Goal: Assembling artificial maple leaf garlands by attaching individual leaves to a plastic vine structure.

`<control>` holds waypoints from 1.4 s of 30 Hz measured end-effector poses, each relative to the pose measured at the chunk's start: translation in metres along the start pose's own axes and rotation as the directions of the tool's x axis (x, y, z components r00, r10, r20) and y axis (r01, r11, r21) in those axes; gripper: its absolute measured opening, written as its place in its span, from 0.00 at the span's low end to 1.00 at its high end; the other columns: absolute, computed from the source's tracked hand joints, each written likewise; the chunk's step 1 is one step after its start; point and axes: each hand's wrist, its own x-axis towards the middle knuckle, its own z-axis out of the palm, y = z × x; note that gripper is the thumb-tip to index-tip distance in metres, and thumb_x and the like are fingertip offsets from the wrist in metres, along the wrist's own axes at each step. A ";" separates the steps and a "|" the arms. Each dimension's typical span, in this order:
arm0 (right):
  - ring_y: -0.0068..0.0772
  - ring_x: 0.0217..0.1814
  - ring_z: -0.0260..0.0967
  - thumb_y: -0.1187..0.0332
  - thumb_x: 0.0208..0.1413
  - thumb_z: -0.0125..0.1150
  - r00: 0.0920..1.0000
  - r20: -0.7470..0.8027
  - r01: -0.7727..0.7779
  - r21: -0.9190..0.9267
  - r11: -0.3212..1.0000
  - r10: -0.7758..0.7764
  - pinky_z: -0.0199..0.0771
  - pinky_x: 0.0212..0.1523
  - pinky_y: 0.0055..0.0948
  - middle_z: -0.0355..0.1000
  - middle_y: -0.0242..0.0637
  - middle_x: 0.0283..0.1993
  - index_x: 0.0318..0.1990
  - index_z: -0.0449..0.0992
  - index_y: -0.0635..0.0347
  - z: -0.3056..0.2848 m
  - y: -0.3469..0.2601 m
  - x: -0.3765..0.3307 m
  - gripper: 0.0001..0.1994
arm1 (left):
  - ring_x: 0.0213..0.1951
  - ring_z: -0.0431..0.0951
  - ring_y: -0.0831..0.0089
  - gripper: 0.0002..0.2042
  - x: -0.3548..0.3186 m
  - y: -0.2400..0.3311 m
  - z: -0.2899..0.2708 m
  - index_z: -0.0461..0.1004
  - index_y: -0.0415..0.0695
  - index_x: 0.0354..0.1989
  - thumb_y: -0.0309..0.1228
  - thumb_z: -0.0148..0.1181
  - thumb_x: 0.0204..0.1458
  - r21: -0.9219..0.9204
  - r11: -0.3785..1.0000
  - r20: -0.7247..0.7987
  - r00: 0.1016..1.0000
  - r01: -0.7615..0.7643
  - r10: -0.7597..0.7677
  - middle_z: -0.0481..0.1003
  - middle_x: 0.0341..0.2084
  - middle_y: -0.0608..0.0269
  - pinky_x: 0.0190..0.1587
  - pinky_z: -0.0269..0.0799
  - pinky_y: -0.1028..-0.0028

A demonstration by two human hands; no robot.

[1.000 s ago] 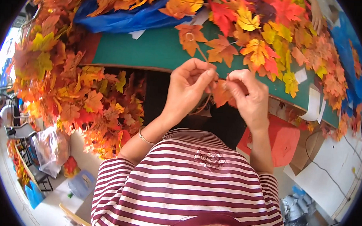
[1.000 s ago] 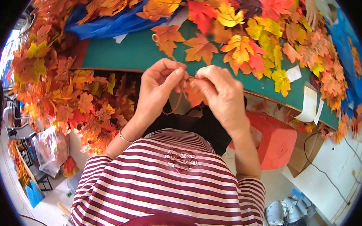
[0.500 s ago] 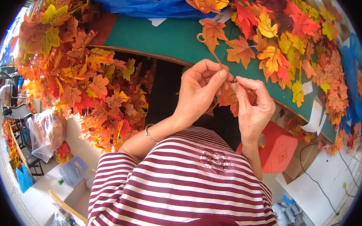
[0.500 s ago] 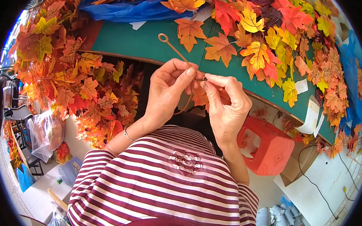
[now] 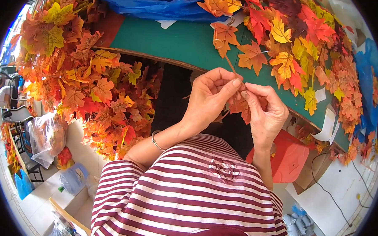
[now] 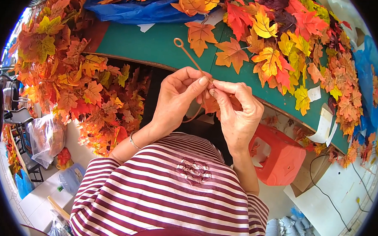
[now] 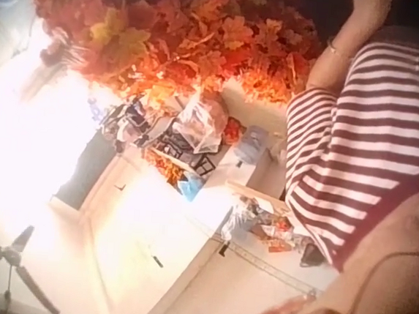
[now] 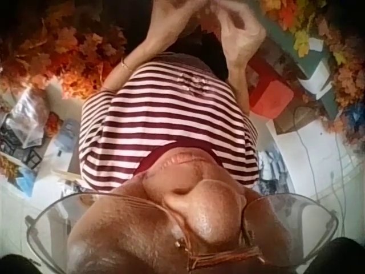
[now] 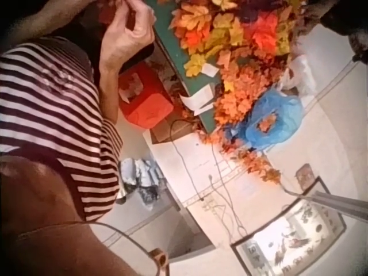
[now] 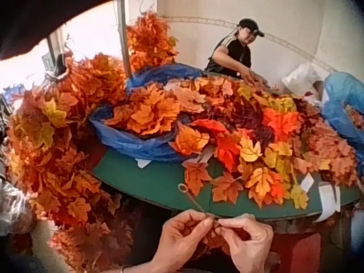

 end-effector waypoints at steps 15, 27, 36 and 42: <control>0.15 0.32 0.71 0.81 0.51 0.63 0.985 0.030 -0.170 0.148 0.974 0.168 0.72 0.35 0.17 0.76 0.31 0.30 0.32 0.77 0.67 -0.014 0.012 -0.001 0.03 | 0.29 0.74 0.84 0.07 -0.001 -0.009 0.008 0.76 0.34 0.40 0.23 0.58 0.55 0.094 0.994 0.035 0.998 0.052 -0.055 0.77 0.29 0.63 0.30 0.71 0.84; 0.18 0.33 0.73 0.81 0.52 0.61 0.947 0.176 -0.313 0.329 0.891 0.268 0.74 0.35 0.20 0.76 0.33 0.30 0.32 0.75 0.68 -0.021 0.026 -0.005 0.02 | 0.27 0.73 0.81 0.14 -0.010 -0.023 0.010 0.80 0.42 0.42 0.15 0.60 0.47 0.664 0.694 0.093 0.952 -0.277 0.292 0.76 0.30 0.63 0.25 0.66 0.84; 0.16 0.36 0.71 0.78 0.53 0.62 0.927 0.223 -0.367 0.368 0.854 0.302 0.74 0.39 0.19 0.75 0.31 0.31 0.33 0.75 0.68 -0.031 0.034 -0.001 0.03 | 0.28 0.72 0.81 0.13 -0.006 -0.028 0.027 0.78 0.36 0.43 0.13 0.56 0.49 0.823 0.337 0.285 0.846 -0.457 0.450 0.75 0.31 0.62 0.27 0.67 0.82; 0.17 0.36 0.72 0.79 0.52 0.63 0.883 0.432 -0.355 0.358 0.864 0.184 0.73 0.39 0.19 0.75 0.31 0.32 0.35 0.77 0.66 -0.060 0.038 0.019 0.03 | 0.33 0.74 0.81 0.22 -0.011 -0.028 0.027 0.67 0.38 0.58 0.15 0.54 0.53 0.694 0.683 0.163 0.973 -0.230 0.162 0.76 0.37 0.62 0.32 0.70 0.82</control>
